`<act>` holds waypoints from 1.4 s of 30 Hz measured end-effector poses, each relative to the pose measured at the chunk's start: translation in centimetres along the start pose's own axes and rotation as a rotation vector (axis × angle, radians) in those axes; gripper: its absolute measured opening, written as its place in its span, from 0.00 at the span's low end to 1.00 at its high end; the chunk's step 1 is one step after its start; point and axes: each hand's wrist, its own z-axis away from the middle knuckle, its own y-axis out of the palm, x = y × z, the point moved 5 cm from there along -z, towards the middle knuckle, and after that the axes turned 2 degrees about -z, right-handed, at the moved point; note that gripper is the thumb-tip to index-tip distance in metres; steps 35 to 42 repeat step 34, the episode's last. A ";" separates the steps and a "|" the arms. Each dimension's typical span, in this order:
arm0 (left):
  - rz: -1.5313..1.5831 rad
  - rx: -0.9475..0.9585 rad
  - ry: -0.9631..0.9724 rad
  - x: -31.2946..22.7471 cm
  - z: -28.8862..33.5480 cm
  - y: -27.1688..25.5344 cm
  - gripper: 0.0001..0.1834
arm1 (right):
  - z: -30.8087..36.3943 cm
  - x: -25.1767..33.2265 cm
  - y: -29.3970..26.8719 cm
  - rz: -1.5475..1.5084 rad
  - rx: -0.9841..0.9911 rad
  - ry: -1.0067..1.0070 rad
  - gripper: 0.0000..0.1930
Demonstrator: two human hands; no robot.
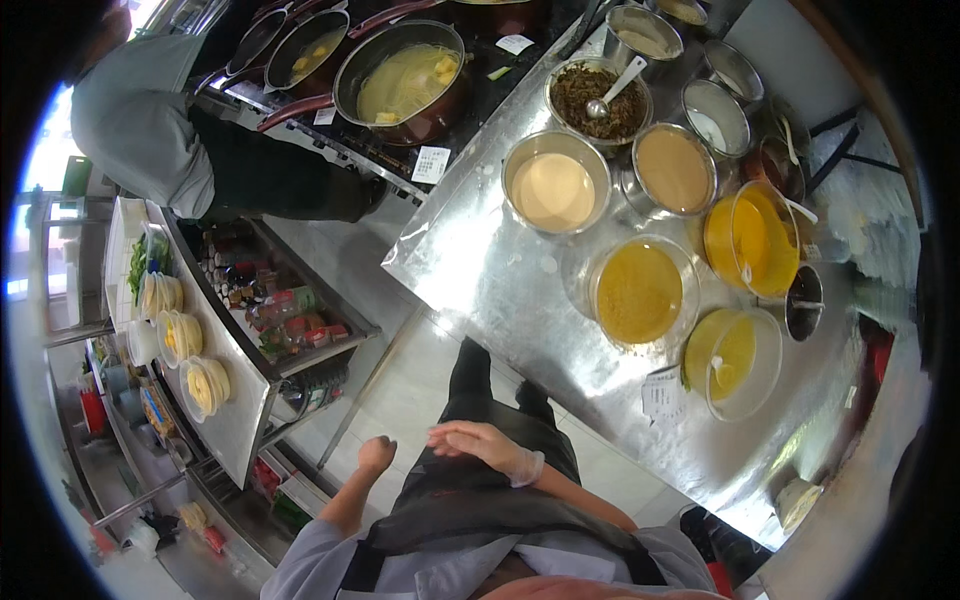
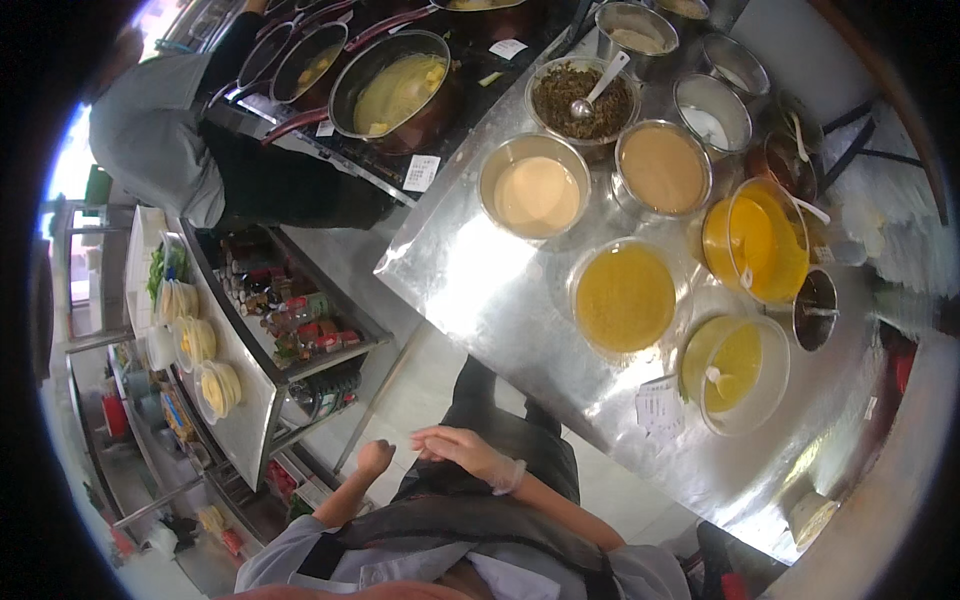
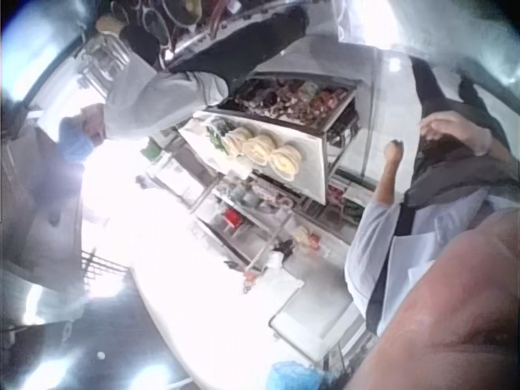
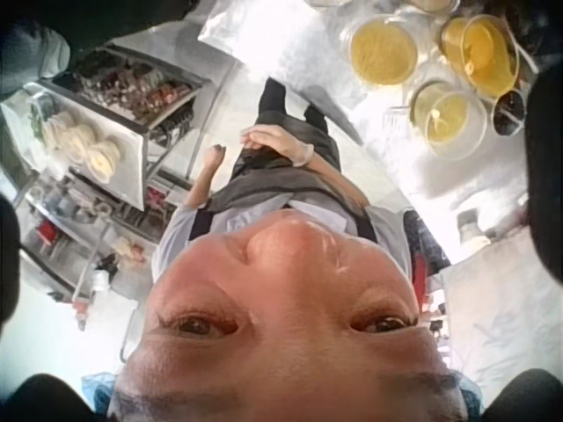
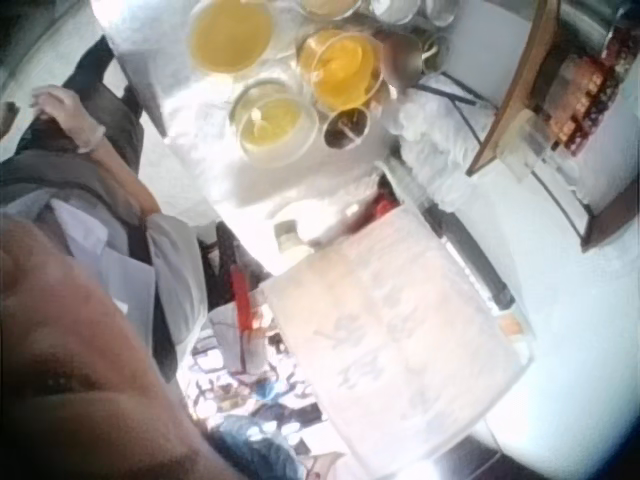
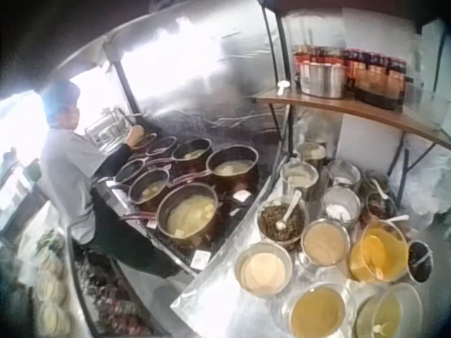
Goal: The person assembles multiple food containers by adding noodles, sliced fruit, and vegetables, then pours sauces and powders from packets into bowls and mixes them. They retrieve additional items from a refrigerator and continue filling containers with various ingredients.
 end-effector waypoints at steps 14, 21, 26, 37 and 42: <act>-0.201 0.167 0.259 -3.5 -12.5 -12.6 0.14 | 26.3 -44.3 -11.3 -0.588 -0.593 0.415 0.16; 0.017 -0.152 0.242 -4.5 -13.2 -18.0 0.13 | 20.2 -28.9 -14.6 0.916 -0.809 0.496 0.11; 0.064 -0.170 0.000 -1.9 -7.9 -11.1 0.23 | 17.2 -20.2 -16.1 -0.175 -1.130 0.451 0.17; 0.303 0.098 -0.198 5.2 2.6 7.1 0.38 | 21.0 -22.7 -16.6 -0.015 -1.053 0.542 0.20; 0.303 0.098 -0.198 5.2 2.6 7.1 0.38 | 21.0 -22.7 -16.6 -0.015 -1.053 0.542 0.20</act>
